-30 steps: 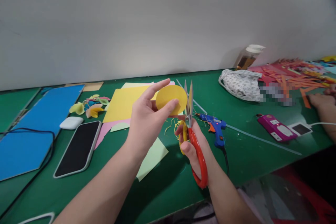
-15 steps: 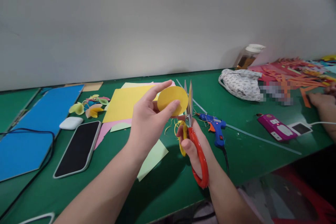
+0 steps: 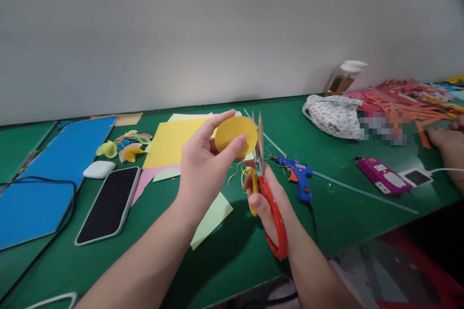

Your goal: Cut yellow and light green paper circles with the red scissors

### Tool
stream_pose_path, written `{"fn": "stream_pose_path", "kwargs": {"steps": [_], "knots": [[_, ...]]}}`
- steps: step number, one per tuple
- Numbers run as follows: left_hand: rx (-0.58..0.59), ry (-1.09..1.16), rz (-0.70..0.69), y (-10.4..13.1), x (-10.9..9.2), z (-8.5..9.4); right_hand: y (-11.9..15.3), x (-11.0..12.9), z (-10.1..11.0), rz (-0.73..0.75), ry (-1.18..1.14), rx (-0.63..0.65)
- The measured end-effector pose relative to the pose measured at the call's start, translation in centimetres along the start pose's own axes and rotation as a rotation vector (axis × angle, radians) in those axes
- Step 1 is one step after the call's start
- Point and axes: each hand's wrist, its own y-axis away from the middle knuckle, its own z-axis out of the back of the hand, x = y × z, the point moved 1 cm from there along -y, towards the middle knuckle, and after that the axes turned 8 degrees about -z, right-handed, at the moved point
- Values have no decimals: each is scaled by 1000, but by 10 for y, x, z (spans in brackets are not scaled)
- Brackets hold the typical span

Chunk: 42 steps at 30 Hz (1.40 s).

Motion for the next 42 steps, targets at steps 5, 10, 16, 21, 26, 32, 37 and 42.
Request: {"fn": "stream_pose_path", "kwargs": {"steps": [5,10,16,21,26,32,37,42], "knots": [[-5,7,-9,1,-1,-1,2,6,0,6,13,-7],[11,13,-6,1,2,0,2,10,-1,-27,-15,-21],[-15,-5,-5,0,1,0,1,7,-1,-31,-36,4],[-14,-26,-17,0,-1,0,0,4,0,-22,-22,11],[-7,-13,-21,0,0,-1,1,7,1,-31,-11,6],[-26,-9,-6,0,0,-1,2,10,-1,-47,-54,-5],[-37,-61,-22,0,-1,0,0,7,1,-42,-38,43],[-31,-63,-51,1,0,0,1,9,2,-47,-19,28]]}}
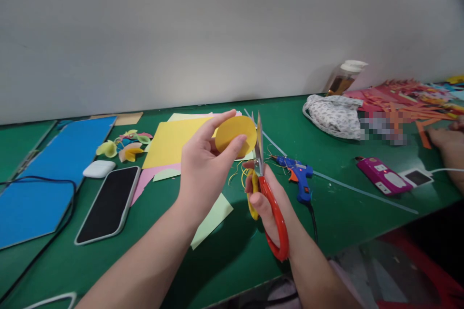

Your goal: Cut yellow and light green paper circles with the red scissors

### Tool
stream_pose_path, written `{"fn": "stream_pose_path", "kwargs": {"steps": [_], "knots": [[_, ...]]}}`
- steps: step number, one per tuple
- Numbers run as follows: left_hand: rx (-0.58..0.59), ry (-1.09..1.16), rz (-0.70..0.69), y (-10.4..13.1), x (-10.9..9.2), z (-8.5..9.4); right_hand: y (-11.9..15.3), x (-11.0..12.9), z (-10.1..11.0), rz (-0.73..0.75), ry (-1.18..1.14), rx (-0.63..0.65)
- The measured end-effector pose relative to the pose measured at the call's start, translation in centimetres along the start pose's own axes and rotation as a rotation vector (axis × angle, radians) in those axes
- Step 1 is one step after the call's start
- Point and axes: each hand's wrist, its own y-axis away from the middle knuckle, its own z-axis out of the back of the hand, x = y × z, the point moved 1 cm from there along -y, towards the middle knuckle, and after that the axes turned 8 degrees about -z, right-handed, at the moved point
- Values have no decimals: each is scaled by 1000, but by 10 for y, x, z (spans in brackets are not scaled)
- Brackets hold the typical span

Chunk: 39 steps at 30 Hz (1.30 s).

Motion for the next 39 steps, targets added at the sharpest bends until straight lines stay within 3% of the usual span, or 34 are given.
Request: {"fn": "stream_pose_path", "kwargs": {"steps": [11,19,29,39], "knots": [[0,12,6,-1,1,-1,3,6,-5,-5,-38,-44],[-2,31,31,-2,0,-1,2,4,-2,15,29,-33],[-14,43,43,-4,3,3,-1,-2,-2,-56,-120,43],[-7,60,35,-4,3,3,0,1,-1,-41,-64,28]]}}
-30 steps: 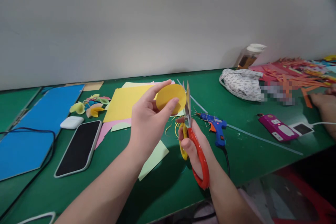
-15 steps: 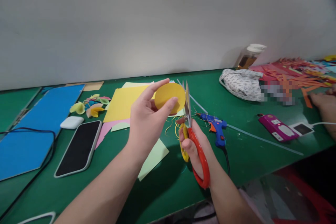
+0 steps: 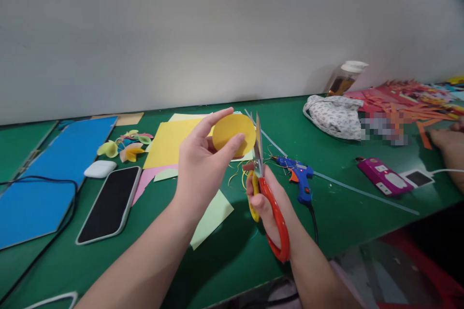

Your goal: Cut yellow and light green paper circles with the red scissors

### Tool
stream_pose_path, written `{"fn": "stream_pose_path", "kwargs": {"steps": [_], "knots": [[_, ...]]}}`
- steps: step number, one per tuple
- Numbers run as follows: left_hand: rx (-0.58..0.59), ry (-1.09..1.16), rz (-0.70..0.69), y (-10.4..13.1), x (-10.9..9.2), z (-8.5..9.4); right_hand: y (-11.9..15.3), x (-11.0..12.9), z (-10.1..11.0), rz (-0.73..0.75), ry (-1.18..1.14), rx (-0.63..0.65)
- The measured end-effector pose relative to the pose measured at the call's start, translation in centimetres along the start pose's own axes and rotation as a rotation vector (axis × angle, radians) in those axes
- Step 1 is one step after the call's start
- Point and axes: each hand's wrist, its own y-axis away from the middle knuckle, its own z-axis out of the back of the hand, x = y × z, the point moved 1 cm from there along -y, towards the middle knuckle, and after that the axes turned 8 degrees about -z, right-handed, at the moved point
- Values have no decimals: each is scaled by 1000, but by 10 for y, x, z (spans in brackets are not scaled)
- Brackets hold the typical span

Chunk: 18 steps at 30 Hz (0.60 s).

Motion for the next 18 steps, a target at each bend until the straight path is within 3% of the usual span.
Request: {"fn": "stream_pose_path", "kwargs": {"steps": [18], "knots": [[-36,20,41,-1,-7,-2,0,-1,-1,24,18,14]]}}
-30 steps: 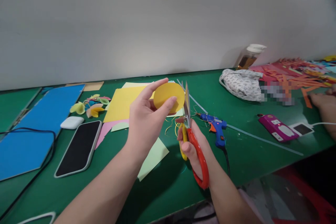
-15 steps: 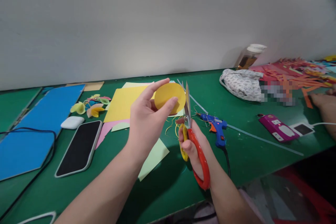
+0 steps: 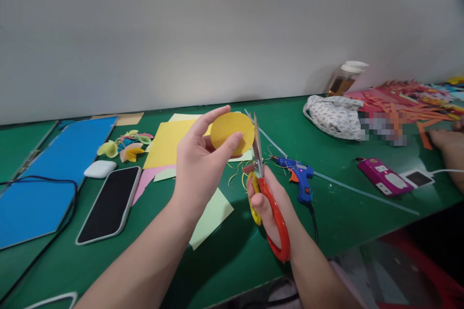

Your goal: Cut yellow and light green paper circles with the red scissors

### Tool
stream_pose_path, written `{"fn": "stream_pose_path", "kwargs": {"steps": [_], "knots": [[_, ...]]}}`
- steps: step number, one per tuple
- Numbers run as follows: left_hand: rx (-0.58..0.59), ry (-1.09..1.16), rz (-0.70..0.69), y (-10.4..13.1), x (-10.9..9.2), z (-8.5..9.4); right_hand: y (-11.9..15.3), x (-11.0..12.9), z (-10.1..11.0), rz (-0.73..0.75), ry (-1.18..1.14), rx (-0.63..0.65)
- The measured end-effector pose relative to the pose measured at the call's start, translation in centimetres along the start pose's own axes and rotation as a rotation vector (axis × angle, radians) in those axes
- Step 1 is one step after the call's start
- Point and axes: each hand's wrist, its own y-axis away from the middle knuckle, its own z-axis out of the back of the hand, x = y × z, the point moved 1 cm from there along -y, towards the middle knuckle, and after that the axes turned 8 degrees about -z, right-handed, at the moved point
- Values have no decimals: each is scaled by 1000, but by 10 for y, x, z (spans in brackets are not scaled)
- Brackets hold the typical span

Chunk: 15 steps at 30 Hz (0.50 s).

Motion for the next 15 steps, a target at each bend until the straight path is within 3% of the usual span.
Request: {"fn": "stream_pose_path", "kwargs": {"steps": [15], "knots": [[-52,-10,-1,-3,-5,1,1,3,0,17,89,-5]]}}
